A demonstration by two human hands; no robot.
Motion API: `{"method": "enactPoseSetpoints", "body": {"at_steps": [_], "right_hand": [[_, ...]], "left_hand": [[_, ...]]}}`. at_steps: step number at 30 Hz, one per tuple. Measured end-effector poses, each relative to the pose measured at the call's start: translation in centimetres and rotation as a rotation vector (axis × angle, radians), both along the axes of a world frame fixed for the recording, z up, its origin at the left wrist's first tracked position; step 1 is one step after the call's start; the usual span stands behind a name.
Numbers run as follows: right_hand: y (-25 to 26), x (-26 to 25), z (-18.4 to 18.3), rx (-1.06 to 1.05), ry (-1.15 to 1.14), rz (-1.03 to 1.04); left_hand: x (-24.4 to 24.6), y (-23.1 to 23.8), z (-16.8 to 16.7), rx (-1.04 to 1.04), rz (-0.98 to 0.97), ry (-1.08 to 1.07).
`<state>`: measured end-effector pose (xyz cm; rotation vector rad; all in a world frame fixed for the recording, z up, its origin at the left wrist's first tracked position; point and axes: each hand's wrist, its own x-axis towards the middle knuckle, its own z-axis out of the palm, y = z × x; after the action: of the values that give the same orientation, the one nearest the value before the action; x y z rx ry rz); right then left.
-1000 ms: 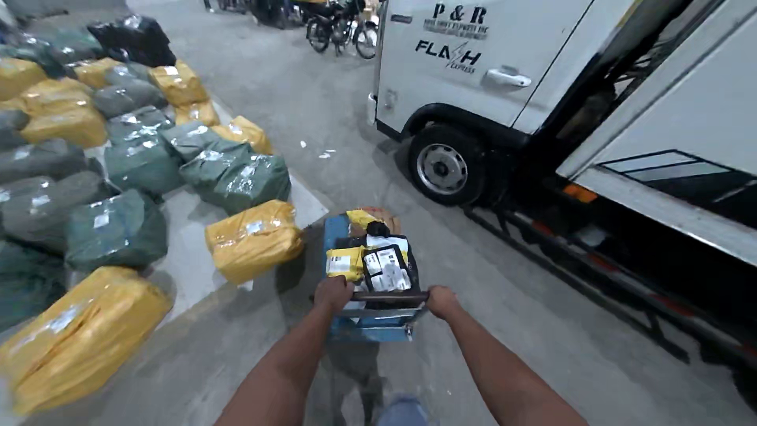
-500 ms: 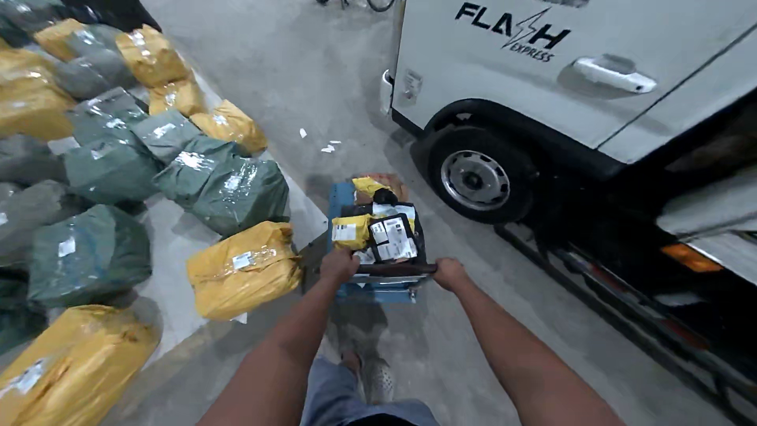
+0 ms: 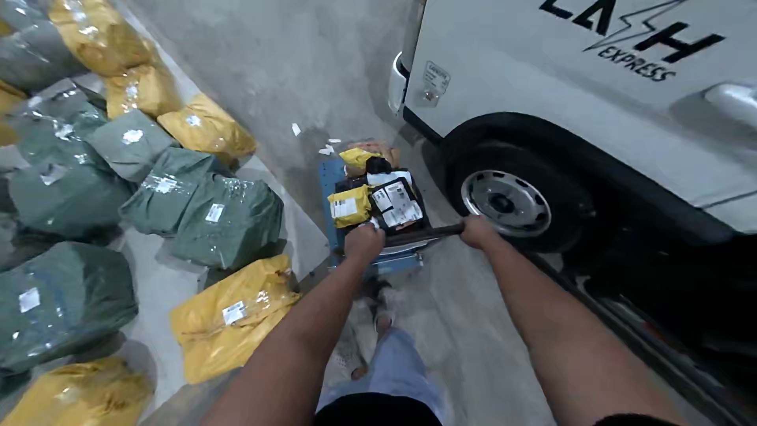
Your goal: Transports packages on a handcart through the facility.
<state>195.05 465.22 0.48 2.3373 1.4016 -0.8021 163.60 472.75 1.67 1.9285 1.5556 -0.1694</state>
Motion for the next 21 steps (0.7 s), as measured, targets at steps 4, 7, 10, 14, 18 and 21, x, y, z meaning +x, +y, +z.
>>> {"method": "enactPoseSetpoints", "body": {"at_steps": [4, 7, 10, 14, 18, 21], "right_hand": [[11.0, 4.7, -1.5, 0.08, 0.027, 0.054], [19.6, 6.6, -0.1, 0.038, 0.066, 0.086], [25.8, 7.8, -0.4, 0.016, 0.083, 0.16], [33.1, 7.3, -2.5, 0.059, 0.074, 0.294], [40.3, 4.8, -2.8, 0.078, 0.089, 0.358], [44.7, 1.9, -1.5, 0.038, 0.14, 0.361]], "left_hand": [[3.7, 8.3, 0.3, -0.031, 0.059, 0.016], [6.1, 14.4, 0.8, -0.052, 0.12, 0.037], [7.0, 18.5, 1.1, -0.068, 0.151, 0.06], [5.5, 23.6, 0.2, -0.044, 0.222, 0.087], [3.2, 29.1, -1.1, -0.024, 0.266, 0.097], [1.0, 33.2, -0.9, 0.008, 0.268, 0.069]]}}
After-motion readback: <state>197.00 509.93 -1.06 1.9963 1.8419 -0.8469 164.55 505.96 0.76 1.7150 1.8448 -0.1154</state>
